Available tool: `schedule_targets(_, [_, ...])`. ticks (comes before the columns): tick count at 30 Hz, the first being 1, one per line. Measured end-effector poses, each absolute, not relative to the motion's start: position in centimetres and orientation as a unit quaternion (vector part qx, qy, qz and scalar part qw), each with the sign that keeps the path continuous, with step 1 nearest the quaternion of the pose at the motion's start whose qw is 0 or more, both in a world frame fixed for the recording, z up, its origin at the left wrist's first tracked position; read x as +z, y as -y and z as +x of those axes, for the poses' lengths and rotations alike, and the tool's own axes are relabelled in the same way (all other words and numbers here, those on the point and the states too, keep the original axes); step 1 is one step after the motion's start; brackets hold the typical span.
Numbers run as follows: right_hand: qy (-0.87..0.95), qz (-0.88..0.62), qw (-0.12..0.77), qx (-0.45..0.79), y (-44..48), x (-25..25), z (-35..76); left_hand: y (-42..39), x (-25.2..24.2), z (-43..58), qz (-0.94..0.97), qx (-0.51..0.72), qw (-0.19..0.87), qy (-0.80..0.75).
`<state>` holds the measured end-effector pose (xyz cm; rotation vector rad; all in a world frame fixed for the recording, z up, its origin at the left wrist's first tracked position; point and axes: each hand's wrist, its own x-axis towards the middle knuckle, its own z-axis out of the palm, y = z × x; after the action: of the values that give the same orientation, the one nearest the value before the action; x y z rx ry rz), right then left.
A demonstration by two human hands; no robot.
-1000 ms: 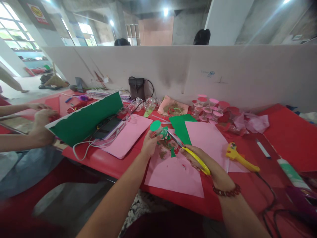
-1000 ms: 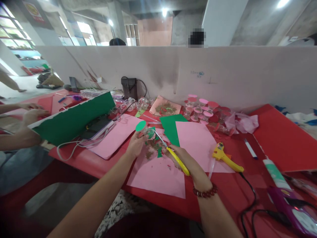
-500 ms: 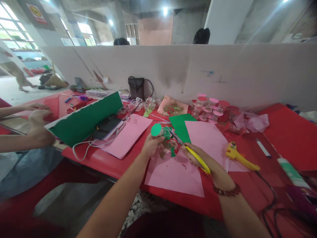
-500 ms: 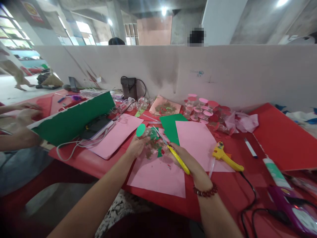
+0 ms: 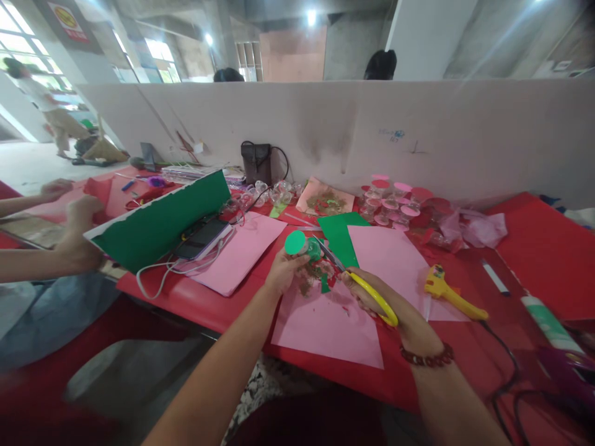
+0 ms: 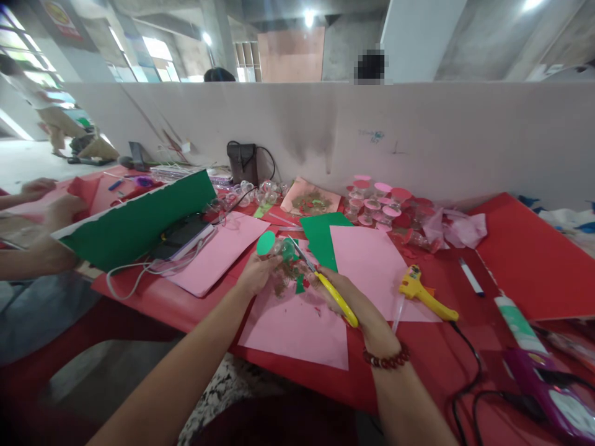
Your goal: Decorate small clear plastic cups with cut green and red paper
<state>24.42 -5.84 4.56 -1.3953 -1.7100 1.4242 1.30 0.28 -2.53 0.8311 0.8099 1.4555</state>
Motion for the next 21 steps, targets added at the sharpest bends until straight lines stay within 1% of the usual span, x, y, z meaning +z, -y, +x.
schedule_targets(5, [0.618, -0.502, 0.29, 0.531, 6.9, 4.4, 25.1, -0.6, -2.7, 1.3, 0.365, 0.65, 0.577, -0.333])
schedule_targets(10, [0.635, -0.498, 0.285, 0.518, 6.7, 3.9, 25.5, -0.8, -2.9, 1.5, 0.349, 0.652, 0.593, -0.32])
schedule_targets(16, [0.598, -0.504, 0.296, 0.549, 6.6, 4.0, 25.0, -0.8, -2.4, 1.5, 0.337, 0.656, 0.594, -0.322])
schedule_targets(21, [0.579, -0.527, 0.249, 0.57, 5.5, 4.5, 24.2, -0.7, -2.1, 1.4, 0.341, 0.656, 0.592, -0.321])
